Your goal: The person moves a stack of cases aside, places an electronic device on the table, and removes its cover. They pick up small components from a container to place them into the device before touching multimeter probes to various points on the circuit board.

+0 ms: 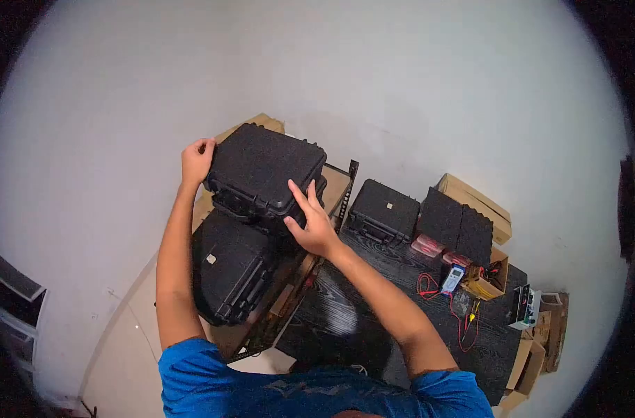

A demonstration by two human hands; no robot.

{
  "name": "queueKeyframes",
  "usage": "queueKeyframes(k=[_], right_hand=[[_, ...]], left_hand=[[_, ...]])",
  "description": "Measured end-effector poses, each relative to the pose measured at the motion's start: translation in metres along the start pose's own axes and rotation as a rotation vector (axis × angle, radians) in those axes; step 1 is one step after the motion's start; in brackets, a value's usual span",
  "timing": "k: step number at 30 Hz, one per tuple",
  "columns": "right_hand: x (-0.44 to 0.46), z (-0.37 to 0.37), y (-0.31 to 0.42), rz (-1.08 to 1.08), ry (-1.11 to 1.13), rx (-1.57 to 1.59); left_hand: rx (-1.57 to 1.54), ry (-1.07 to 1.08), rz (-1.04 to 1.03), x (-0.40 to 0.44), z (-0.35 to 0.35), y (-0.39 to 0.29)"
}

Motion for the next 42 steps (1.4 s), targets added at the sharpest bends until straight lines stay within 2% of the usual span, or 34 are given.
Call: queueKeyframes(k=[2,5,8,10,12,13,15,19,22,25,27,28,29,31,33,35,37,38,39,40,42], right_hand=[[0.000,0.000,0.002,0.007,0.006,0.024],[-0.017,0.015,0.010,0.081,-0.007,-0.007],[-0.060,0.029,-0.006,0.076,0.093,-0.006],[-0.100,0.029,-0.026,0.007,0.174,-0.019],[-0.148,0.031,-0.047,0.054,0.152,-0.132],[-0.173,0.033,-0.056,0.078,0.139,-0.188],[-0.230,0.041,-0.086,-0.050,0.157,-0.057],[-0.343,0.061,-0.133,-0.374,0.243,0.096],[-0.415,0.080,-0.148,-0.531,0.231,0.306],[-0.458,0.110,-0.145,-0.535,0.186,0.277],[-0.478,0.137,-0.139,-0.586,0.180,0.228],[-0.488,0.148,-0.136,-0.614,0.174,0.205],[-0.499,0.155,-0.141,-0.610,0.106,0.223],[-0.526,0.168,-0.151,-0.608,-0.031,0.259],[-0.546,0.194,-0.149,-0.674,-0.067,0.178],[-0.572,0.217,-0.150,-0.713,-0.157,0.155],[-0.606,0.240,-0.160,-0.715,-0.297,0.185],[-0.624,0.254,-0.166,-0.729,-0.350,0.173],[-0.642,0.270,-0.171,-0.744,-0.398,0.164],[-0.660,0.287,-0.177,-0.757,-0.442,0.155],[-0.699,0.337,-0.192,-0.786,-0.527,0.011]], left_hand=[[0.046,-0.097,-0.020,-0.013,0.006,-0.005],[-0.083,-0.058,-0.148,-0.041,-0.007,-0.019],[0.299,-0.151,-0.289,-0.101,-0.030,-0.057],[0.309,-0.133,-0.340,-0.119,-0.039,-0.064],[0.388,-0.103,-0.329,-0.136,-0.047,-0.071],[0.319,-0.187,-0.317,-0.143,-0.045,-0.069],[0.168,-0.354,-0.293,-0.151,-0.054,-0.049],[-0.101,-0.538,-0.099,-0.158,-0.078,0.002],[-0.483,-0.613,0.025,-0.163,-0.092,0.020],[-0.948,-0.488,0.216,-0.163,-0.110,0.022],[-0.957,-0.471,0.222,-0.156,-0.109,0.024],[-0.900,-0.520,0.273,-0.171,-0.110,0.004],[-1.119,-0.420,0.265,-0.172,-0.118,-0.009],[-1.222,-0.421,0.327,-0.230,-0.124,-0.109],[-0.887,-0.634,0.176,-0.255,-0.143,-0.082],[-0.585,-0.528,-0.001,-0.311,-0.194,-0.116],[-0.478,-0.240,-0.296,-0.395,-0.279,-0.171],[-0.576,-0.008,-0.218,-0.436,-0.334,-0.180],[-0.611,0.288,-0.006,-0.489,-0.380,-0.191],[-0.430,0.456,-0.204,-0.542,-0.421,-0.194],[-0.246,0.776,-0.373,-0.637,-0.470,-0.214]])
Point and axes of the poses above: each hand's wrist, its own x-axis towards the middle knuckle, its own z-axis out of the back of the hand, y = z × x, the point moved 8 cm from there along x, towards the middle knuckle, and after that the axes turned 4 degrees about z, right-handed, at the moved point
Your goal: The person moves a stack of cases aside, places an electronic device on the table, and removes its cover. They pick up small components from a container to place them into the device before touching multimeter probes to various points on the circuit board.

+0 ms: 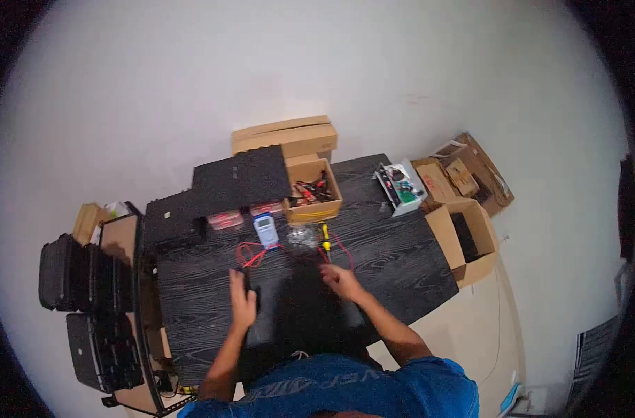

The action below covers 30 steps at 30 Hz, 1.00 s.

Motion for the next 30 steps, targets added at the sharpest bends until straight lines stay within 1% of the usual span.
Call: queueKeyframes(k=[1,4,6,7,8,9,10,12,13,16,19,24,28,30], right_hand=[[0.004,0.028,-0.014,0.001,-0.057,-0.048],[0.017,0.131,-0.032,0.110,-0.302,-0.241],[0.027,0.200,-0.046,0.064,-0.425,-0.229],[0.028,0.231,-0.047,0.120,-0.517,-0.355],[0.031,0.259,-0.054,0.130,-0.566,-0.368],[0.043,0.304,-0.079,0.165,-0.612,-0.441],[0.044,0.322,-0.076,0.228,-0.684,-0.604],[0.059,0.354,-0.092,0.099,-0.669,-0.701],[0.068,0.362,-0.098,0.020,-0.660,-0.772],[0.087,0.377,-0.103,-0.224,-0.626,-0.796],[0.110,0.379,-0.107,-0.384,-0.571,-0.803],[0.140,0.377,-0.109,-0.568,-0.457,-0.754],[0.152,0.386,-0.111,-0.605,-0.496,-0.833],[0.157,0.393,-0.116,-0.653,-0.465,-0.823]], left_hand=[[0.045,0.177,-0.017,-0.014,-0.037,-0.008],[0.163,0.313,0.100,-0.057,-0.104,0.003],[0.379,0.334,0.024,-0.062,-0.118,-0.007],[0.491,0.351,-0.016,-0.064,-0.119,-0.012],[0.461,0.316,0.005,-0.062,-0.117,-0.017],[0.452,0.323,0.007,-0.059,-0.124,-0.020],[0.444,0.321,0.014,-0.061,-0.120,-0.017],[0.426,0.321,0.029,-0.060,-0.117,-0.013],[0.420,0.322,0.034,-0.060,-0.116,-0.012],[0.403,0.322,0.054,-0.059,-0.117,-0.005],[0.402,0.328,0.086,-0.060,-0.117,0.002],[0.402,0.314,0.063,-0.061,-0.115,0.002],[0.407,0.321,0.067,-0.061,-0.117,0.005],[0.400,0.326,0.063,-0.061,-0.116,0.007]])
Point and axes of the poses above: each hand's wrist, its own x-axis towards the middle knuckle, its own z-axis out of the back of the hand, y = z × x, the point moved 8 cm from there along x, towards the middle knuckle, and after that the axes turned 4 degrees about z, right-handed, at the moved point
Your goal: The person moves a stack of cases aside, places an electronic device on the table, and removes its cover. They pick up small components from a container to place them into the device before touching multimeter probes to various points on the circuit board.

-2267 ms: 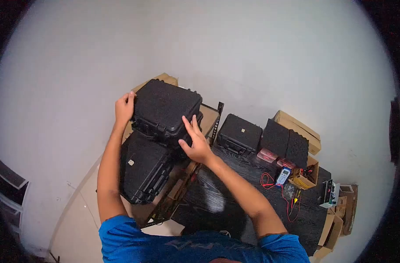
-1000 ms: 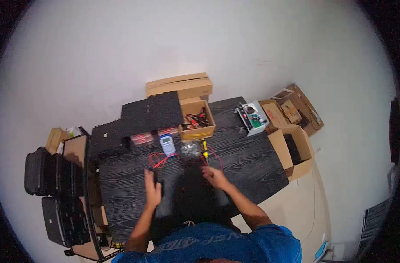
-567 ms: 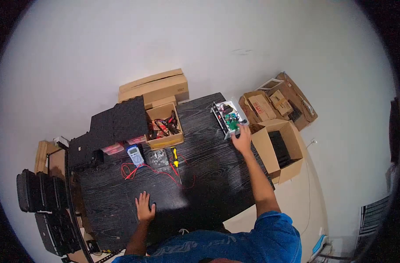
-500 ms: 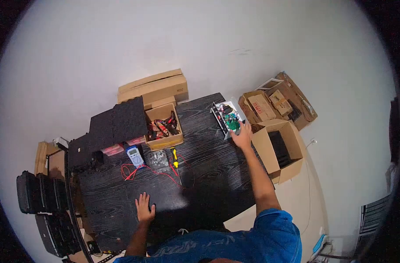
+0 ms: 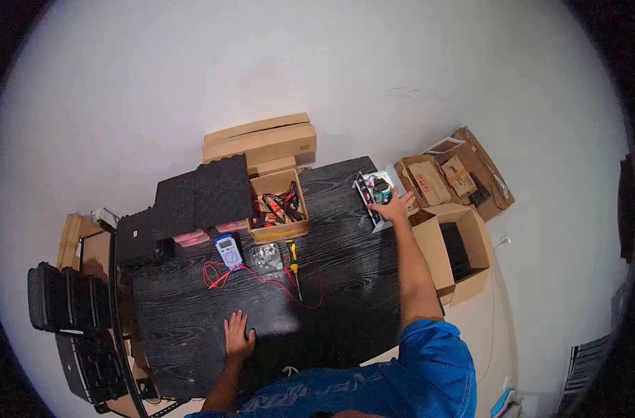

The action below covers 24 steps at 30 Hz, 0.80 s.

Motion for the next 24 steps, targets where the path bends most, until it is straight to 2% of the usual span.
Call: queueKeyframes(k=[1,6,10,14,17,22,24], right_hand=[[0.002,-0.002,-0.002,-0.016,0.024,-0.008],[-0.003,0.008,0.005,0.033,-0.141,-0.026],[-0.016,0.016,0.009,0.085,-0.108,-0.016],[-0.056,0.031,0.017,0.282,-0.334,-0.037],[-0.099,0.050,0.041,0.408,-0.258,0.026],[-0.188,0.051,0.100,0.786,-0.207,0.174],[-0.225,0.044,0.132,0.921,-0.104,0.189]], left_hand=[[0.008,-0.003,-0.003,-0.001,0.000,0.000],[0.013,-0.042,-0.029,-0.003,0.001,0.000],[0.008,-0.075,-0.042,-0.004,0.003,-0.001],[0.034,-0.082,-0.068,-0.005,0.006,-0.005],[0.038,-0.068,-0.060,-0.003,0.011,-0.010],[0.048,-0.011,-0.069,-0.010,0.012,-0.015],[0.058,0.030,-0.065,-0.010,0.009,-0.013]])
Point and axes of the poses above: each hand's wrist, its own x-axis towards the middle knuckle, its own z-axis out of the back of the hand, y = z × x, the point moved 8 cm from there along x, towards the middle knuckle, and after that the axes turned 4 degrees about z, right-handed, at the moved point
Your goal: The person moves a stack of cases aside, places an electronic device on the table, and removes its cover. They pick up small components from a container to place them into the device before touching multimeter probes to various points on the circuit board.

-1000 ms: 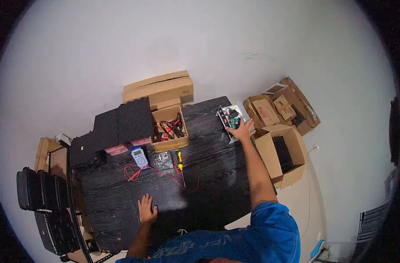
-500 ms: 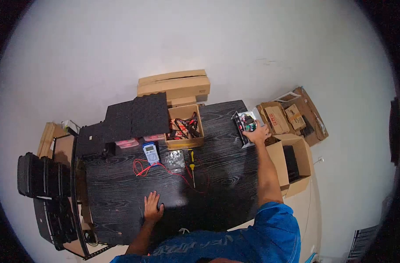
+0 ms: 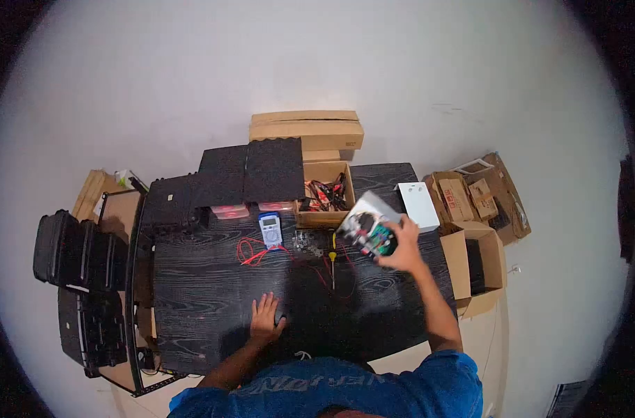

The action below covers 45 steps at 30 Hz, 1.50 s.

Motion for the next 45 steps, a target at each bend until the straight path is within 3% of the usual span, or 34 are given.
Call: queueKeyframes(k=[3,6,13,22,33,39,45], right_hand=[[-0.011,-0.024,0.076,0.191,0.105,0.081],[-0.024,-0.048,0.139,0.354,0.287,0.224],[-0.083,-0.124,0.193,0.565,0.479,0.244],[-0.109,-0.162,0.206,0.554,0.626,0.179],[-0.112,-0.176,0.197,0.574,0.530,0.195],[-0.118,-0.185,0.192,0.537,0.465,0.206],[-0.114,-0.193,0.197,0.518,0.531,0.171]], left_hand=[[-0.050,0.008,0.005,-0.001,-0.006,0.007],[-0.298,-0.079,-0.016,-0.007,-0.002,0.014],[-0.452,-0.229,-0.005,-0.017,0.006,0.023],[-0.496,-0.233,0.041,-0.023,-0.005,0.039],[-0.426,-0.175,-0.015,-0.020,0.011,0.022],[-0.550,-0.255,0.059,-0.013,0.007,0.035],[-0.780,-0.377,-0.073,0.042,0.012,0.050]])
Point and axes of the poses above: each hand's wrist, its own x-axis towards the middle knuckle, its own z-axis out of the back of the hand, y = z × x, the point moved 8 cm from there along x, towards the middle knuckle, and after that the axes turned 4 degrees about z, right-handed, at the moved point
